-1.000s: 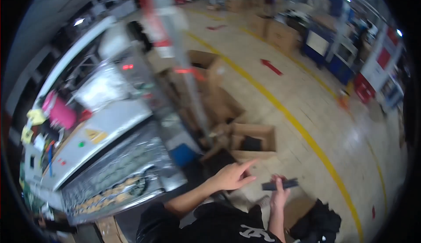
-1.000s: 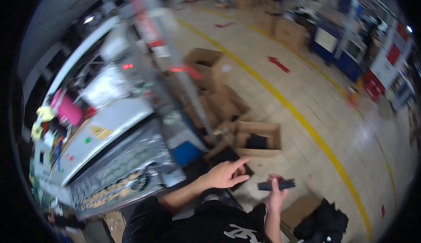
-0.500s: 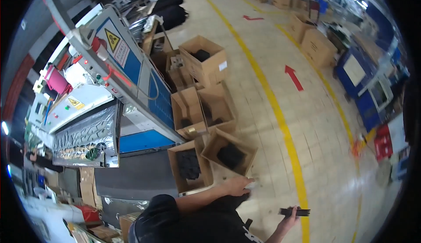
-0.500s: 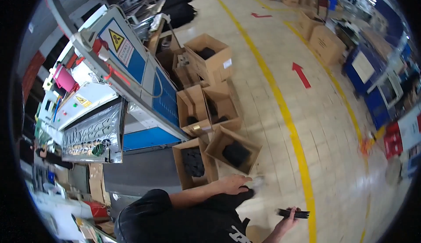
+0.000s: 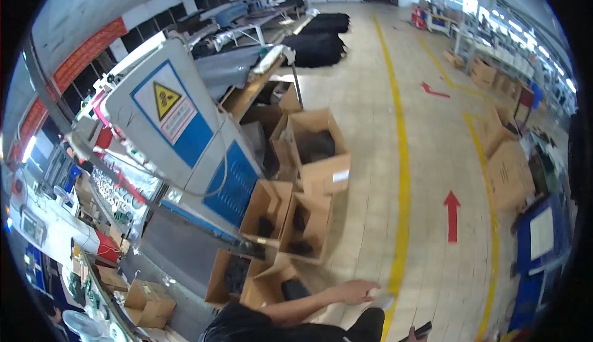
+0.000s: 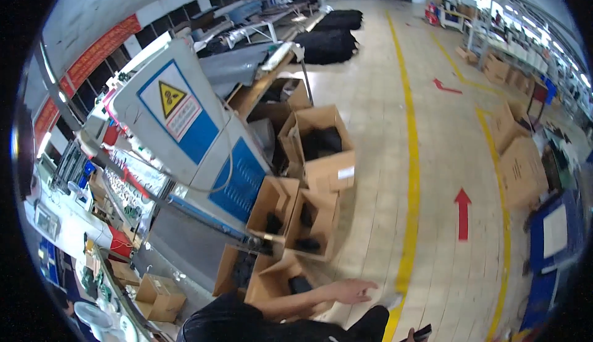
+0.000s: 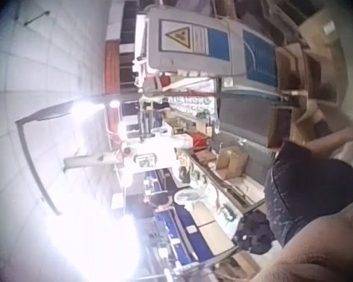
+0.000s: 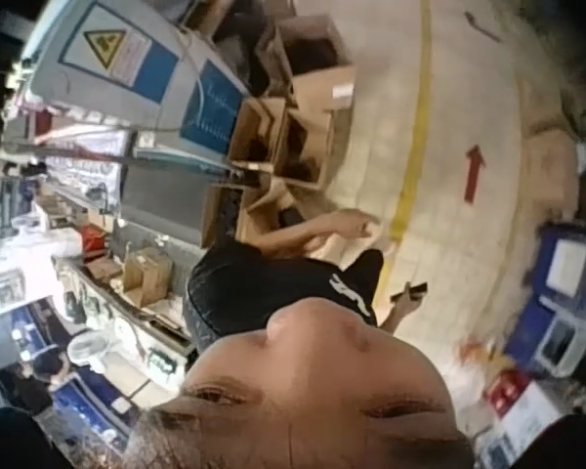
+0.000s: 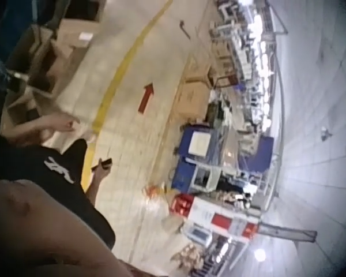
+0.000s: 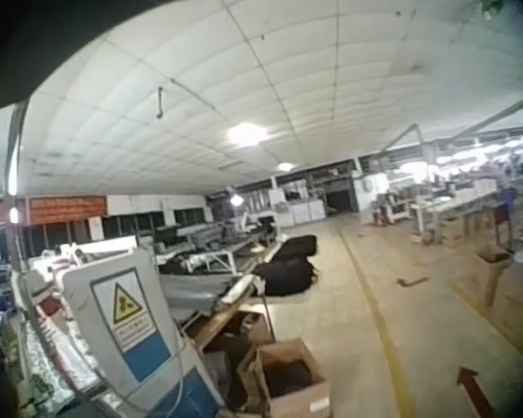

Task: Sort and stack small cut-out shoe components from a production line conveyor.

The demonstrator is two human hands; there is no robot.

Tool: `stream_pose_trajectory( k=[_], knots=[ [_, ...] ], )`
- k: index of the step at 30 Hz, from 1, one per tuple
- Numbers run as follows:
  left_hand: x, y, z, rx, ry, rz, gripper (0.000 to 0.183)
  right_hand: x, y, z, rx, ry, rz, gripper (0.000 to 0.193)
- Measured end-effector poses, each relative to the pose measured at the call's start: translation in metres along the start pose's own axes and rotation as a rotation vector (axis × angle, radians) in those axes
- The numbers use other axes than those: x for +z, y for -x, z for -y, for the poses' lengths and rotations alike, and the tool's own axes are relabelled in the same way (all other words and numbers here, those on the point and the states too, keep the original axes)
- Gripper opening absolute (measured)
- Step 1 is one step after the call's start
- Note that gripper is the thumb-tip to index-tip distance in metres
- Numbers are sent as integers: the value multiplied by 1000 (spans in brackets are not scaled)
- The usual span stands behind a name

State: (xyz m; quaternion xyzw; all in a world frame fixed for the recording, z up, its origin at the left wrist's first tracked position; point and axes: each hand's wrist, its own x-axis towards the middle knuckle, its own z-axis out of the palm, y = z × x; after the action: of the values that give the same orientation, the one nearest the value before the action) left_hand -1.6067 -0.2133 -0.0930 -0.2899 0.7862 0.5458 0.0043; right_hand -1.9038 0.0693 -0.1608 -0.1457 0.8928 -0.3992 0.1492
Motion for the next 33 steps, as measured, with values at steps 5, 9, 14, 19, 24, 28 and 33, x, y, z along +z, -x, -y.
stream_pose_trajectory(
  k=[5, 9, 14, 19, 24, 28, 33],
  knots=[
    [-105, -140, 57, -164, -216, -83, 60, 167, -236, 160, 76, -407, 283, 67],
    [-253, -226, 28, -208, -255, -204, 58, 322, -383, 393, -374, -261, 396, 32],
    [-437, -365, 16, -116, 294, -566, 52, 528, -575, 617, -623, -90, 583, 49],
    [-567, -492, 149, -113, 169, -569, 53, 718, -720, 694, -783, 499, 909, 54],
    [-798, -534, 200, -283, 186, -710, 51, 827, -794, 701, -437, 1004, 973, 64],
    [-996, -546, 252, -370, 217, -1016, 54, 964, -820, 888, -692, 923, 1047, 59],
    [-1274, -591, 329, -397, -183, -1082, 53, 1279, -785, 1183, -1066, 591, 1191, 53]
  ],
)
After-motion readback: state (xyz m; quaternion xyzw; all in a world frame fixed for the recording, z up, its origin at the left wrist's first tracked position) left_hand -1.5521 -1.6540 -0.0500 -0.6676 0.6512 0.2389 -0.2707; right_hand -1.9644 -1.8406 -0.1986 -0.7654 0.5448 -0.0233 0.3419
